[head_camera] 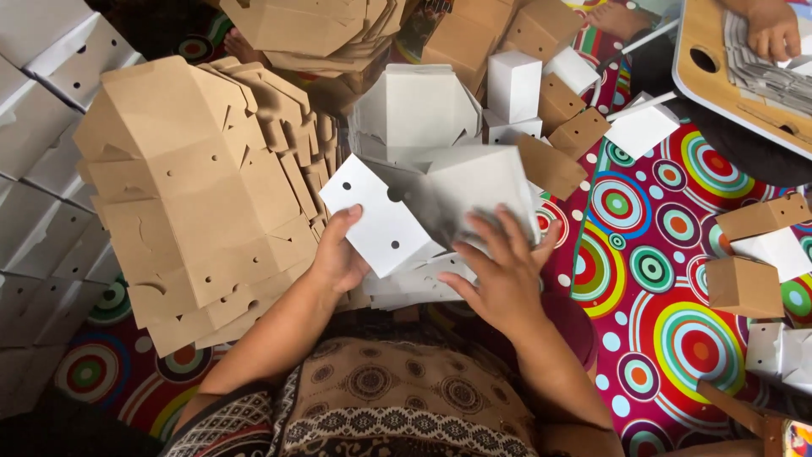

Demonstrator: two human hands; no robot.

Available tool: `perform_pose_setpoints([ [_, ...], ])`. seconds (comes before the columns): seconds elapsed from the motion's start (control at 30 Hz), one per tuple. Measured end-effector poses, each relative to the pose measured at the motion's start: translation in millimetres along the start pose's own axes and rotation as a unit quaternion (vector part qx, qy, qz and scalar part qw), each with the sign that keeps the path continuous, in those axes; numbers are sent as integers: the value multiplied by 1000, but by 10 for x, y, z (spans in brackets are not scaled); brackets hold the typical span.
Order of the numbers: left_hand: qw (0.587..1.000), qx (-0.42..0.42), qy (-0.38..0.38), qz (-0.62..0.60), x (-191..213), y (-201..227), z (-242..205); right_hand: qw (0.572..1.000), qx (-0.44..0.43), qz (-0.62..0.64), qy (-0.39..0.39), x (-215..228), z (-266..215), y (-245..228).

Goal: Assembling cardboard boxes from flat sheets by folding and tucking flaps.

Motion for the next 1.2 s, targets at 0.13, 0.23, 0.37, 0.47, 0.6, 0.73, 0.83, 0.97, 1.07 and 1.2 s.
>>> perform_pose_setpoints([
  [0.13, 997, -9, 50, -63, -187, 66, -115, 998, -39, 52, -5, 28, 112, -88],
  [0.23, 982, -12, 90, -166, -347, 221, -170, 984, -79, 158, -20, 166, 240, 98],
  [0.37, 995, -49, 32, -85, -94, 91, -75, 971, -73, 192, -123, 45, 106, 248],
  [0.47, 998, -55, -16, -6, 61, -192, -9, 975, -65, 168, -130, -136, -15, 137],
  [0.6, 996, -78, -45, -11, -3, -330, -23, 975, -79, 201, -43, -312, -21, 83],
  [0.73, 982, -186, -22, -24, -12, -243, -55, 963, -97, 245, 49, -207, -31, -105],
  [0.83, 937, -341, -70, 26, -626, 41, -337, 967, -66, 223, 103, -172, -53, -188],
  [0.97, 906, -413, -91, 25, -344, 48, -160, 957, -61, 256, 122, -179, -49, 76],
  [1.07, 859, -487, -86, 133, -195, 44, -32, 948, -91, 288, 98, -16, 96, 239],
  [1.2, 711, -630, -90, 301, -227, -198, 161, 944, -75, 320, 17, 80, 344, 60],
])
Point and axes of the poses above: each hand's wrist, its own z-axis towards the middle knuckle, its own x-axis out of the back of the hand, y = z × x, the point moved 2 cm from there along z, towards the middle knuckle, and after that the axes turned 10 degrees about -z, right-handed, at the moved point
